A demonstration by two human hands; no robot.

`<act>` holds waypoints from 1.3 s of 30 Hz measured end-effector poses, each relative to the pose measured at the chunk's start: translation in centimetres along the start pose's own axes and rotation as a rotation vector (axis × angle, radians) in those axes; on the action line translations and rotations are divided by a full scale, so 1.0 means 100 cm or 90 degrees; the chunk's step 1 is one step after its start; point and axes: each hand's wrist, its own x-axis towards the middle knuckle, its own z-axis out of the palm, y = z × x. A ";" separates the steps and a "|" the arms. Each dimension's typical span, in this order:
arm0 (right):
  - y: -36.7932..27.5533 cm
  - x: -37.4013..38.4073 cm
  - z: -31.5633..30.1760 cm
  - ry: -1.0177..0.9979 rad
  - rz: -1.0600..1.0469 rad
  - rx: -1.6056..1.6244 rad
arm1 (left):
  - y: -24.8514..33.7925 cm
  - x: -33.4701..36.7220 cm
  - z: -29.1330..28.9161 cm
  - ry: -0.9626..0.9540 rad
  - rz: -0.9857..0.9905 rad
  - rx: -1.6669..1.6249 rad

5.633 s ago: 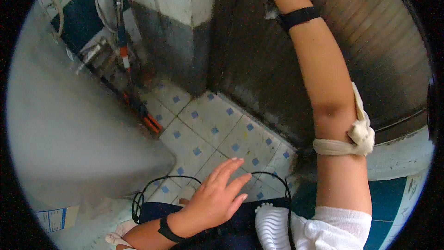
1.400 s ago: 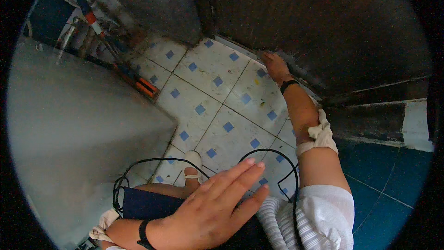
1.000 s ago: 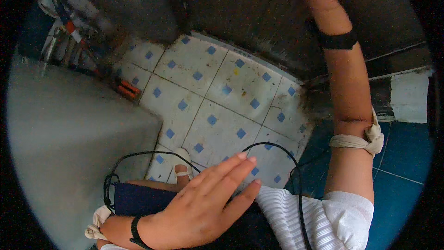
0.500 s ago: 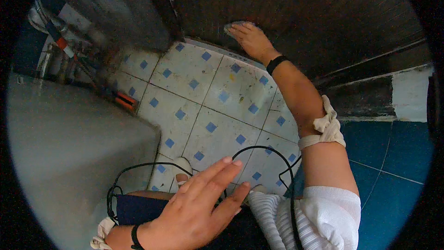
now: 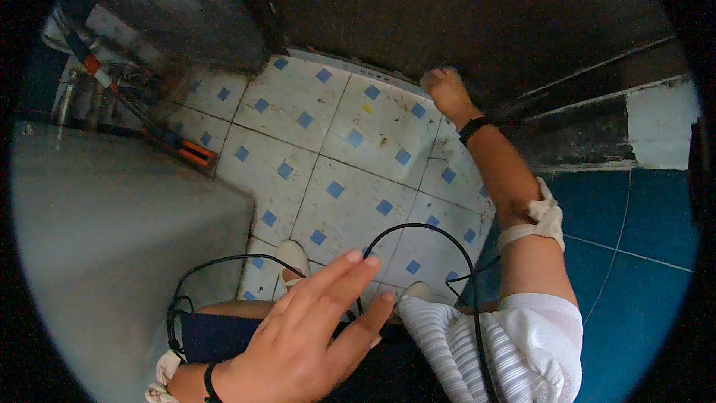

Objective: The person wipes the glass pane and frame of a door with a cloth, then rinses the cloth in a sink.

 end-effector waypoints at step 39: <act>0.109 -0.114 -0.055 0.674 -0.009 0.034 | 0.014 0.035 0.020 -0.088 -0.006 0.067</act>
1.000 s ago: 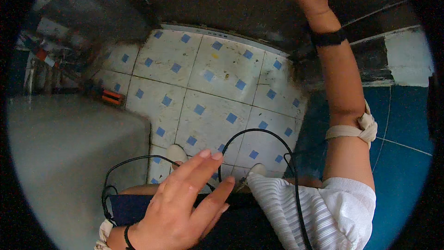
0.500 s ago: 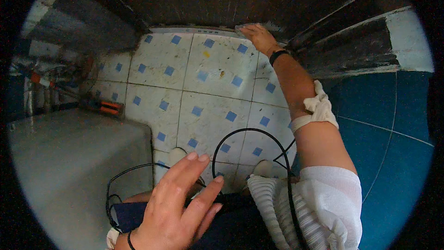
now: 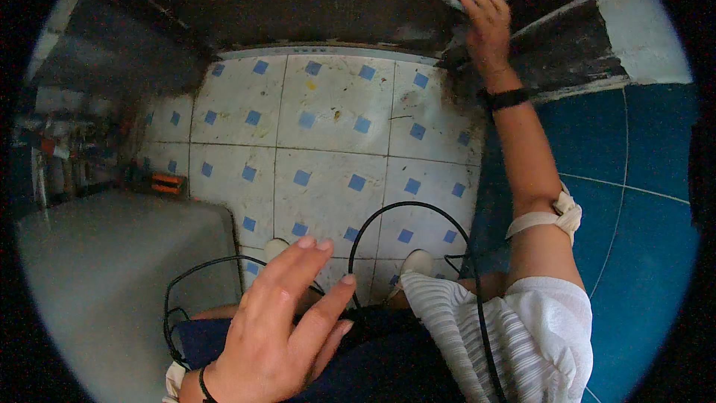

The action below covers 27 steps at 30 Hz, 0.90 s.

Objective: The person wipes the glass pane and frame of a door with a cloth, then rinses the cloth in a sink.

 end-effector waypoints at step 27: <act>-0.040 -0.074 0.059 -0.253 0.107 -0.034 | 0.008 0.018 0.009 -0.073 -0.032 0.008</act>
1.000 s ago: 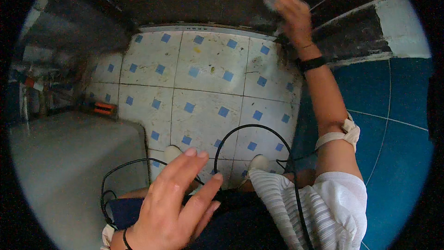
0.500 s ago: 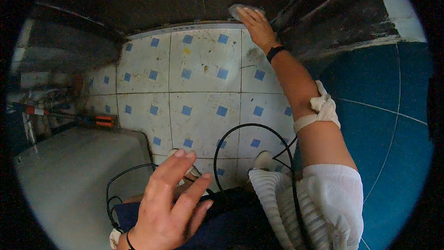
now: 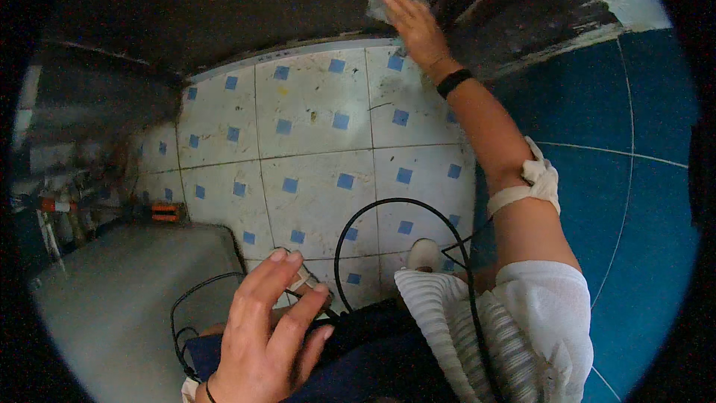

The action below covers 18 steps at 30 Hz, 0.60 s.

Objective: The person wipes the glass pane and frame of a door with a cloth, then rinses the cloth in a sink.

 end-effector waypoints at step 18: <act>-0.002 -0.014 0.003 0.093 0.224 -0.026 | 0.001 0.000 0.006 0.013 0.034 0.006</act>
